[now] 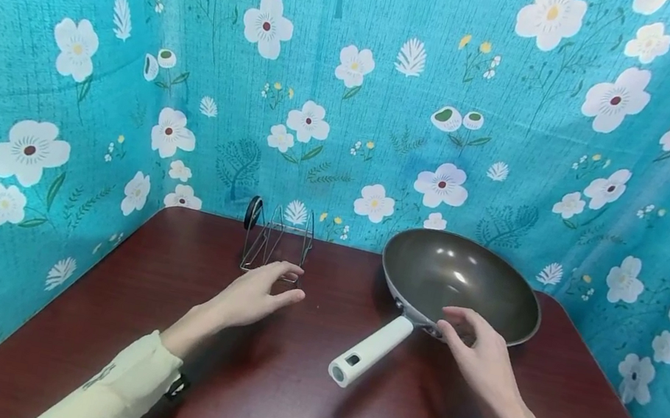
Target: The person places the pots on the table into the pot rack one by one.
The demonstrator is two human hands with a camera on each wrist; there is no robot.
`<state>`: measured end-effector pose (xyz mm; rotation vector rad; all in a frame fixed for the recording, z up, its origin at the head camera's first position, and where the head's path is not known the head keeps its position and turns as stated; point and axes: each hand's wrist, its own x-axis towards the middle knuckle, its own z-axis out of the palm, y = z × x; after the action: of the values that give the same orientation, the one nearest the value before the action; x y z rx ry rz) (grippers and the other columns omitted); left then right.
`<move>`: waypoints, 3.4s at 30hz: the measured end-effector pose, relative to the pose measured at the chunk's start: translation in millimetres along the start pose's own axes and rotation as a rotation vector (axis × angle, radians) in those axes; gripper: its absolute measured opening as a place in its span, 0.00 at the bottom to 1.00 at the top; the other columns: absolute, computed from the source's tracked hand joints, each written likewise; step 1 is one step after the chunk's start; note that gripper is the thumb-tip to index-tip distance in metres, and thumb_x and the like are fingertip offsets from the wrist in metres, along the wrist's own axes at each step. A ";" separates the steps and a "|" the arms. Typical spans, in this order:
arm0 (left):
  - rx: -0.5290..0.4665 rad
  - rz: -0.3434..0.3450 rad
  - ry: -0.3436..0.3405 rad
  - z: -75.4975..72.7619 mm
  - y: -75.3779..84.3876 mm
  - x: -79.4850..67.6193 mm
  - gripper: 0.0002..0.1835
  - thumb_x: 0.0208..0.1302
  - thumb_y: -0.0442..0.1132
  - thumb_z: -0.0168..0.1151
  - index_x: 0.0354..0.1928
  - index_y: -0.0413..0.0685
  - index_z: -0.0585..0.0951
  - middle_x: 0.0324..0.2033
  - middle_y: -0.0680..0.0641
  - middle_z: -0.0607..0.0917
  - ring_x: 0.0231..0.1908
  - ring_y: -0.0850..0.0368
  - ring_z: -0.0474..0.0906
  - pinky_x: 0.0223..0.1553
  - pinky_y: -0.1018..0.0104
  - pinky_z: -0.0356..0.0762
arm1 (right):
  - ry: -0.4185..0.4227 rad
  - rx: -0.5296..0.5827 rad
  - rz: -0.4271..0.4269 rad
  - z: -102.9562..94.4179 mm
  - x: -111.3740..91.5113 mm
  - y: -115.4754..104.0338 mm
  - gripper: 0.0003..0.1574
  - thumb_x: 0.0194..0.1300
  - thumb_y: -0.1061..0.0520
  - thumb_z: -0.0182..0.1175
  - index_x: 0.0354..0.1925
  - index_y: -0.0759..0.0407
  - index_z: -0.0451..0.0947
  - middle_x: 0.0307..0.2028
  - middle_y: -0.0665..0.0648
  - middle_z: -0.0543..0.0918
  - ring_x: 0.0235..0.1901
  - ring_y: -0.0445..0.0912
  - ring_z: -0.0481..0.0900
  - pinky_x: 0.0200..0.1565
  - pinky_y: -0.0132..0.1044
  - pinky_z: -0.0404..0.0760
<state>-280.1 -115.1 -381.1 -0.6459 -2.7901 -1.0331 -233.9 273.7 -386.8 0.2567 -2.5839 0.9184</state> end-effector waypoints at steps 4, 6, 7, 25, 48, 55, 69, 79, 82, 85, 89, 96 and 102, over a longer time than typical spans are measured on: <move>-0.070 -0.009 -0.052 6.2 9.7 -0.3 0.28 0.66 0.59 0.61 0.63 0.56 0.75 0.53 0.51 0.83 0.56 0.52 0.79 0.60 0.50 0.76 | -0.067 0.075 0.061 0.8 -1.3 -3.7 0.25 0.69 0.41 0.60 0.57 0.53 0.78 0.44 0.53 0.86 0.37 0.44 0.84 0.38 0.28 0.81; -0.107 -0.013 -0.074 8.8 12.3 -0.1 0.26 0.67 0.58 0.61 0.62 0.57 0.76 0.52 0.52 0.84 0.55 0.53 0.80 0.59 0.51 0.76 | -0.101 0.121 0.088 1.3 -1.2 -5.6 0.26 0.70 0.40 0.59 0.58 0.54 0.77 0.44 0.54 0.85 0.38 0.47 0.84 0.37 0.30 0.82; -0.125 -0.009 -0.086 10.5 13.1 0.3 0.25 0.67 0.58 0.61 0.62 0.57 0.76 0.52 0.52 0.84 0.54 0.54 0.80 0.59 0.52 0.76 | -0.114 0.143 0.101 1.4 -1.3 -6.4 0.27 0.70 0.40 0.59 0.58 0.55 0.77 0.45 0.55 0.85 0.38 0.48 0.85 0.37 0.31 0.83; -0.355 0.047 -0.241 33.9 42.4 -4.6 0.20 0.69 0.57 0.58 0.58 0.61 0.78 0.49 0.56 0.84 0.51 0.61 0.79 0.55 0.59 0.77 | -0.305 0.579 0.335 11.2 -11.2 -15.0 0.34 0.71 0.46 0.59 0.64 0.68 0.66 0.48 0.66 0.83 0.41 0.51 0.87 0.42 0.37 0.86; -0.760 -0.071 -0.406 57.9 62.9 -8.3 0.24 0.72 0.51 0.57 0.62 0.44 0.74 0.50 0.43 0.85 0.45 0.53 0.86 0.46 0.59 0.85 | -0.455 1.031 0.570 39.4 -16.1 -15.8 0.39 0.74 0.46 0.54 0.68 0.67 0.51 0.46 0.54 0.86 0.47 0.46 0.86 0.51 0.42 0.85; -0.850 -0.156 -0.415 64.8 69.6 -9.8 0.27 0.71 0.53 0.58 0.64 0.44 0.73 0.47 0.46 0.84 0.44 0.53 0.84 0.44 0.62 0.82 | -0.494 1.094 0.548 48.3 -12.7 -17.1 0.35 0.76 0.45 0.51 0.66 0.65 0.53 0.45 0.52 0.86 0.50 0.48 0.85 0.54 0.44 0.84; -1.140 -0.214 -0.613 81.9 73.3 -10.7 0.28 0.72 0.51 0.55 0.65 0.42 0.66 0.43 0.44 0.87 0.36 0.55 0.87 0.34 0.65 0.83 | -0.543 1.234 0.578 61.0 -7.4 -23.4 0.27 0.77 0.42 0.48 0.61 0.57 0.58 0.51 0.54 0.83 0.54 0.46 0.81 0.57 0.41 0.79; -1.211 -0.221 -0.755 86.8 77.0 -11.3 0.31 0.71 0.50 0.53 0.68 0.38 0.63 0.39 0.51 0.88 0.36 0.58 0.86 0.37 0.65 0.82 | -0.457 1.327 0.602 73.9 0.0 -32.4 0.13 0.77 0.46 0.50 0.50 0.52 0.67 0.43 0.51 0.83 0.46 0.45 0.80 0.56 0.41 0.77; -1.241 -0.236 -0.764 88.5 79.8 -11.5 0.31 0.70 0.48 0.52 0.68 0.37 0.63 0.38 0.52 0.87 0.34 0.59 0.85 0.38 0.66 0.82 | -0.437 1.334 0.604 76.2 1.2 -34.1 0.10 0.76 0.47 0.50 0.46 0.51 0.69 0.41 0.50 0.83 0.43 0.44 0.81 0.52 0.39 0.78; -1.283 -0.261 -0.762 89.7 83.2 -12.0 0.31 0.68 0.46 0.53 0.67 0.36 0.62 0.38 0.53 0.86 0.33 0.60 0.84 0.39 0.66 0.81 | -0.422 1.345 0.603 77.8 1.9 -34.4 0.10 0.76 0.48 0.51 0.42 0.51 0.73 0.37 0.49 0.83 0.39 0.42 0.81 0.49 0.36 0.78; -1.339 -0.296 -0.739 90.3 87.8 -12.9 0.23 0.66 0.42 0.52 0.59 0.41 0.67 0.34 0.55 0.83 0.29 0.63 0.80 0.38 0.67 0.79 | -0.423 1.358 0.591 78.3 2.5 -33.0 0.11 0.76 0.49 0.51 0.37 0.50 0.76 0.33 0.47 0.83 0.37 0.41 0.80 0.47 0.35 0.77; -1.412 -0.320 -0.752 94.9 95.3 -13.0 0.14 0.63 0.35 0.50 0.50 0.47 0.65 0.30 0.55 0.74 0.22 0.67 0.69 0.29 0.74 0.72 | -0.397 1.384 0.627 78.6 1.3 -31.4 0.09 0.76 0.49 0.52 0.38 0.49 0.74 0.33 0.47 0.81 0.36 0.41 0.79 0.45 0.34 0.77; -1.444 -0.331 -0.778 101.6 100.3 -16.7 0.24 0.60 0.29 0.47 0.60 0.44 0.61 0.33 0.53 0.72 0.24 0.67 0.66 0.24 0.78 0.65 | -0.350 1.415 0.686 79.6 -0.1 -35.1 0.09 0.76 0.50 0.51 0.38 0.51 0.72 0.31 0.47 0.79 0.37 0.42 0.79 0.45 0.32 0.78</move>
<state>-217.2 12.4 -402.6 -0.7259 -2.0695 -3.4847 -246.9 195.9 -423.5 -0.1625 -1.7273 3.0192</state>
